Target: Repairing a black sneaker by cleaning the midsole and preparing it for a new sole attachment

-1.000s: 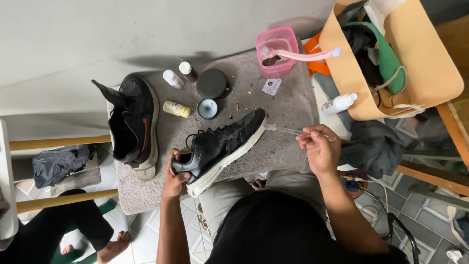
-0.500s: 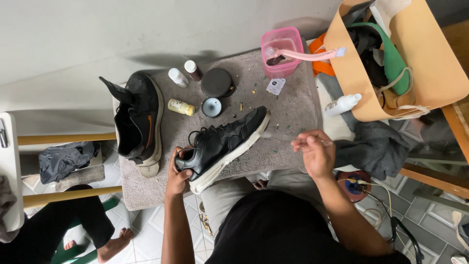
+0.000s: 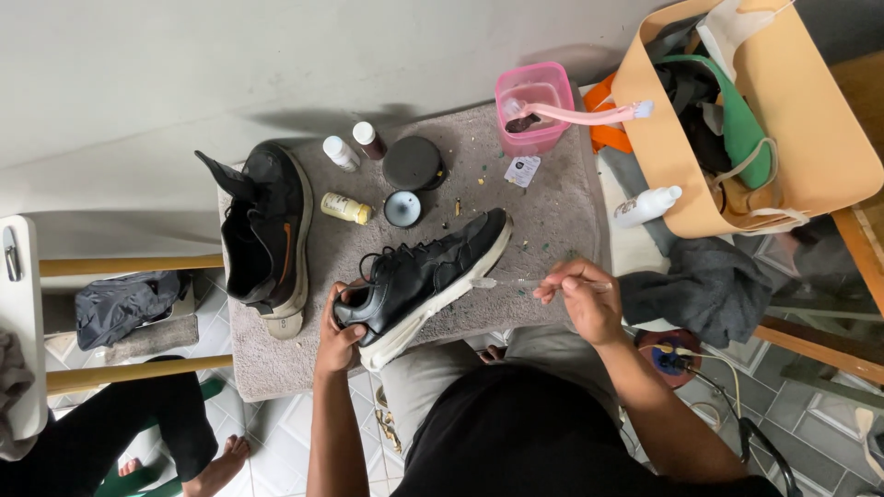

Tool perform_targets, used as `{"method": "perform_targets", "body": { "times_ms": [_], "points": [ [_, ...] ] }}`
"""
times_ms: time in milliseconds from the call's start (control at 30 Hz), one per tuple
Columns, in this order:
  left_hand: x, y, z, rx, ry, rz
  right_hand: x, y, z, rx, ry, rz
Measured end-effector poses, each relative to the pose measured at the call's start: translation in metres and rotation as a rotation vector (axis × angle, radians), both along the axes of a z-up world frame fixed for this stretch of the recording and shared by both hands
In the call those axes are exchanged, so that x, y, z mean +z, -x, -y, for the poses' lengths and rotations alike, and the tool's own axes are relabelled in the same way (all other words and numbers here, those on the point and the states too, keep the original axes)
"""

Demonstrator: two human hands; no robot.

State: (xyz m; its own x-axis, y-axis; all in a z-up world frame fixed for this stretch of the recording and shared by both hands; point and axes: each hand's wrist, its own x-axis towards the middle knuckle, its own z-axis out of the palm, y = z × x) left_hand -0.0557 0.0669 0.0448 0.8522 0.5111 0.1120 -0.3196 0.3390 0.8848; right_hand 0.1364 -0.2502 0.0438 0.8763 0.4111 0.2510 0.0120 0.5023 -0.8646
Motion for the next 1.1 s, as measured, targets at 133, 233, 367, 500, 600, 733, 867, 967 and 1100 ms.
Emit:
{"method": "perform_targets", "body": {
  "times_ms": [133,233,367,500,600,733,867,967,1100],
  "points": [
    [-0.017,0.002,-0.005,0.011,0.013,-0.014,-0.012,-0.018,0.006,-0.191,0.012,-0.057],
    [0.004,-0.003,-0.002,0.001,-0.007,-0.021,0.000,-0.007,-0.001,-0.149,0.019,-0.047],
    [-0.021,0.002,-0.008,0.010,-0.013,-0.023,-0.008,-0.016,0.004,-0.151,0.025,-0.018],
    [-0.001,0.000,-0.002,0.017,-0.030,-0.041,-0.008,-0.013,0.005,-0.130,0.046,-0.051],
    [-0.026,0.005,-0.008,0.019,-0.015,-0.043,0.000,-0.010,0.000,-0.122,0.039,-0.021],
    [-0.010,0.002,-0.003,0.025,-0.018,-0.039,-0.013,-0.034,0.006,-0.264,0.020,-0.073],
    [-0.009,0.000,-0.003,0.031,-0.028,-0.041,-0.008,-0.032,0.004,-0.175,0.000,-0.100],
    [-0.011,0.001,-0.002,0.027,-0.030,-0.036,-0.014,-0.041,0.005,-0.233,0.022,-0.123],
    [-0.006,0.000,-0.002,0.017,-0.043,-0.029,-0.032,-0.043,0.014,-0.217,-0.016,-0.167]
  ]
}}
